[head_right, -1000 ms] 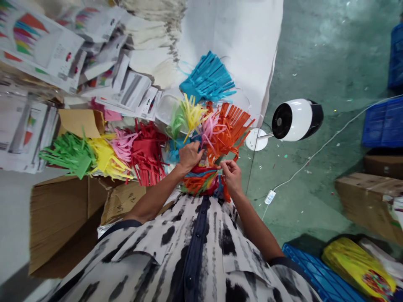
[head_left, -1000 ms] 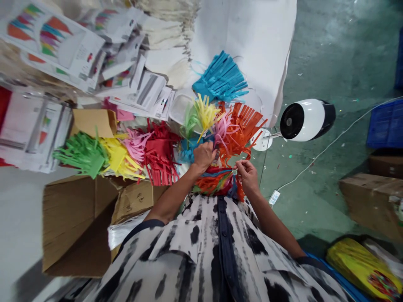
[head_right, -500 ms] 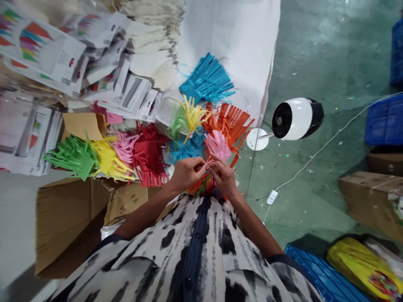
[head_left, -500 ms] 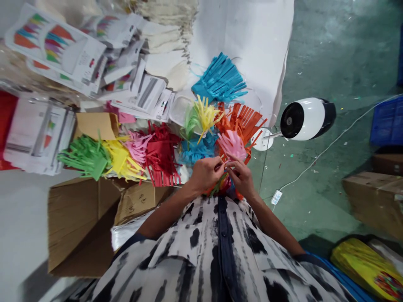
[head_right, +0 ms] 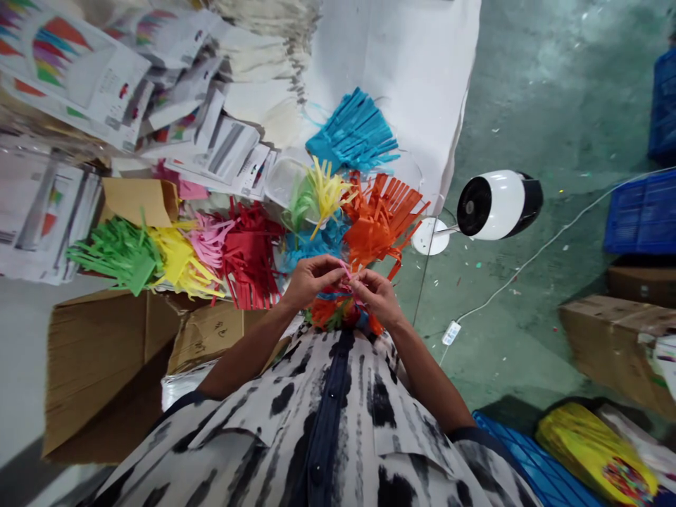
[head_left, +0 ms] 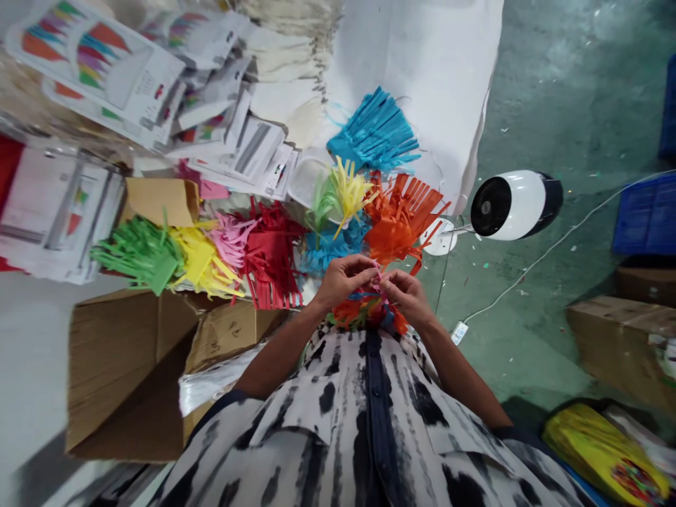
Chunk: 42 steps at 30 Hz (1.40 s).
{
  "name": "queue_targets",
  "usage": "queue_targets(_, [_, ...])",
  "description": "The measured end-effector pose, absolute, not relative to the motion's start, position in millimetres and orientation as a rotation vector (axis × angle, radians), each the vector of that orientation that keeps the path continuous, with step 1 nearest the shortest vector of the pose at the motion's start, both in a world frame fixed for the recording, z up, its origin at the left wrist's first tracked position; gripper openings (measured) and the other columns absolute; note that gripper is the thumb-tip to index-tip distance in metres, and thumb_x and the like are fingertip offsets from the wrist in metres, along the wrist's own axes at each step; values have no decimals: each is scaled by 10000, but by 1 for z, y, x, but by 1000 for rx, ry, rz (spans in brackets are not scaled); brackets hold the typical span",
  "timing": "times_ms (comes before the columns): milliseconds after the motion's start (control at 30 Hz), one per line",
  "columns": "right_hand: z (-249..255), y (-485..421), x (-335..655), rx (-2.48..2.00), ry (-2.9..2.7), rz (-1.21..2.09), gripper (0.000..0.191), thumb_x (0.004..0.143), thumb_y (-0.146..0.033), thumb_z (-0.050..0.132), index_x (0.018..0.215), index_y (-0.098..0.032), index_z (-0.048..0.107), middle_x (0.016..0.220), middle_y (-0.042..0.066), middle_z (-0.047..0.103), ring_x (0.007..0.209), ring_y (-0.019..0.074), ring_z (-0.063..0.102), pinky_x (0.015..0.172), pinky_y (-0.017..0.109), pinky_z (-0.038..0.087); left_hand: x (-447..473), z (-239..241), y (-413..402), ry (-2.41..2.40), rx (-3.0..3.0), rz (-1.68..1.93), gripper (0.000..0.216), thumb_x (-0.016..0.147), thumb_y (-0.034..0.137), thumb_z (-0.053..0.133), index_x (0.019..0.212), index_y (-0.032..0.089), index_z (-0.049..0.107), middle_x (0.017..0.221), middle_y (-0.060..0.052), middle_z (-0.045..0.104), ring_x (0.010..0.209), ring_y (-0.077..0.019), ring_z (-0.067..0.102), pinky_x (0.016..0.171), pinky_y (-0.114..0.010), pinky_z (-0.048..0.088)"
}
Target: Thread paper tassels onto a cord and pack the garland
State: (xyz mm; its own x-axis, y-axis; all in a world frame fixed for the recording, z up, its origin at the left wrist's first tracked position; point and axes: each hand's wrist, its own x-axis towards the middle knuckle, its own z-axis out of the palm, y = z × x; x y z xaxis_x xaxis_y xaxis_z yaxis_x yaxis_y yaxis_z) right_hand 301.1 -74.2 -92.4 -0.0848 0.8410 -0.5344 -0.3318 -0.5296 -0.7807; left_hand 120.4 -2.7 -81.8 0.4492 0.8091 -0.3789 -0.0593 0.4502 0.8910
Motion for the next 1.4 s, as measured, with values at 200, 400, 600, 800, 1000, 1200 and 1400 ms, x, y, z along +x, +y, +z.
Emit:
queue_targets(200, [-96, -75, 300, -1301, -557, 1768, 391, 816, -569, 831, 858, -213, 676, 747, -12, 648, 545, 83, 422, 498, 237, 309, 122, -83, -2, 957, 943, 660, 262, 865, 406, 770, 946, 157, 765, 771, -28, 751, 650, -144, 694, 647, -271, 594])
queue_targets(400, [-95, -72, 298, -1395, -684, 1679, 420, 804, -615, 818, 864, -222, 682, 678, -29, 594, 536, 94, 437, 490, 239, 338, 130, -86, -7, 1036, 940, 698, 200, 812, 340, 770, 881, 179, 676, 779, 7, 693, 670, -123, 666, 635, -239, 571])
queue_targets(600, [-95, -69, 297, -1427, -691, 1675, 454, 798, -654, 798, 850, -224, 664, 694, -21, 596, 546, 102, 441, 499, 248, 353, 134, -90, -11, 998, 904, 697, 301, 806, 410, 804, 868, 191, 606, 784, 25, 641, 684, -114, 624, 645, -236, 540])
queue_targets(800, [-100, -70, 300, -1359, -544, 1756, 440, 801, -618, 818, 831, -219, 634, 641, -40, 574, 481, 78, 389, 448, 233, 288, 130, -101, -3, 842, 959, 606, 340, 816, 468, 827, 908, 176, 679, 947, -31, 640, 834, -142, 625, 734, -252, 536])
queue_targets(1000, [-100, -64, 299, -1361, -505, 1751, 442, 779, -603, 842, 842, -204, 663, 663, -36, 598, 521, 80, 432, 492, 228, 336, 129, -104, -6, 856, 807, 652, 299, 869, 457, 781, 911, 186, 662, 982, -31, 635, 871, -146, 620, 788, -265, 542])
queue_targets(1200, [-102, -62, 300, -1441, -557, 1652, 416, 780, -586, 840, 873, -209, 690, 861, 11, 707, 663, 116, 571, 586, 242, 456, 132, -108, -2, 913, 702, 789, 256, 920, 441, 684, 953, 215, 568, 920, -22, 686, 825, -156, 663, 834, -325, 568])
queue_targets(1400, [-95, -61, 302, -1513, -652, 1552, 392, 829, -596, 779, 850, -219, 676, 1181, 67, 748, 666, 118, 564, 484, 240, 366, 125, -112, 22, 1068, 848, 965, 324, 905, 504, 722, 964, 226, 566, 768, 27, 620, 745, -139, 652, 819, -304, 540])
